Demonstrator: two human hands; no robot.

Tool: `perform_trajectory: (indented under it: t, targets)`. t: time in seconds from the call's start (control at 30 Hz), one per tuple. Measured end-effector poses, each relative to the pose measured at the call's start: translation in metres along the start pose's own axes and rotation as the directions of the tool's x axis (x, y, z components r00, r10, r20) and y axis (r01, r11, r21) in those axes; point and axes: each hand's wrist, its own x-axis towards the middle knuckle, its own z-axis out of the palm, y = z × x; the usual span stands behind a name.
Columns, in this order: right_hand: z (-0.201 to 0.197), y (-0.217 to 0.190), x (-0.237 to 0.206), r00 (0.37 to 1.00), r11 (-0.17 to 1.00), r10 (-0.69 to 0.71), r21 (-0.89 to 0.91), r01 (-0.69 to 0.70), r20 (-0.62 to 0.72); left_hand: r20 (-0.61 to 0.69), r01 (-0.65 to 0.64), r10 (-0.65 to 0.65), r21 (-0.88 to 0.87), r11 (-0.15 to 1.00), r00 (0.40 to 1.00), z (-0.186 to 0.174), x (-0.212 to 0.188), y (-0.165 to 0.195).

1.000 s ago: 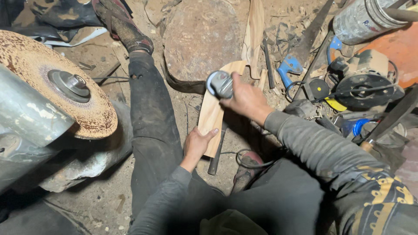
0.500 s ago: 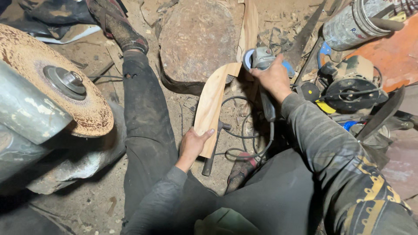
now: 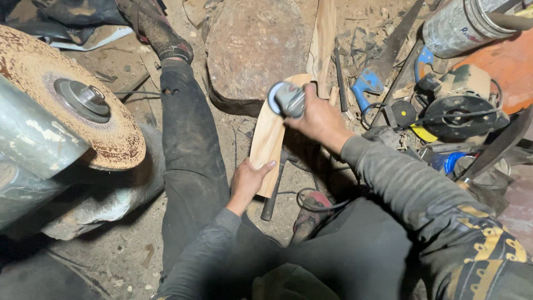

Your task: The person sits on the workshop floor sanding a long curved wooden piece with a handheld angle grinder, running the disc along the wood's surface and edges. They reposition and turn the piece repeatedly to grind different sections, working the surface until it is smooth.

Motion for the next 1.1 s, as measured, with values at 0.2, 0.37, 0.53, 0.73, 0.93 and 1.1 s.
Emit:
perform_trajectory:
  t: [0.2, 0.37, 0.53, 0.73, 0.93, 1.1]
  targets:
    - [-0.012, 0.013, 0.016, 0.993, 0.997, 0.068, 0.028, -0.065, -0.092, -0.001, -0.017, 0.017, 0.01, 1.0, 1.0, -0.009, -0.004, 0.006]
    - [-0.024, 0.016, 0.016, 0.99, 0.997, 0.08, 0.021, -0.078, -0.115, 0.025, -0.016, 0.018, -0.063, 0.998, 1.0, -0.012, -0.006, 0.009]
    - [0.001, -0.009, -0.019, 0.995, 0.998, -0.043, -0.041, 0.047, 0.089, 0.015, -0.055, 0.055, -0.044, 0.998, 0.998, -0.014, 0.001, 0.006]
    - [-0.007, 0.028, 0.014, 0.998, 0.998, 0.057, -0.022, -0.058, -0.036, 0.041, -0.026, 0.027, -0.018, 1.0, 0.999, -0.016, 0.002, 0.004]
    - [-0.004, 0.087, 0.045, 0.934, 0.952, 0.27, 0.209, -0.223, -0.234, 0.073, -0.023, 0.024, -0.018, 1.0, 0.997, -0.019, 0.004, 0.004]
    - [0.002, 0.091, 0.048, 0.938, 0.955, 0.25, 0.218, -0.199, -0.239, 0.064, -0.042, 0.043, -0.024, 0.999, 0.997, -0.021, 0.006, 0.0]
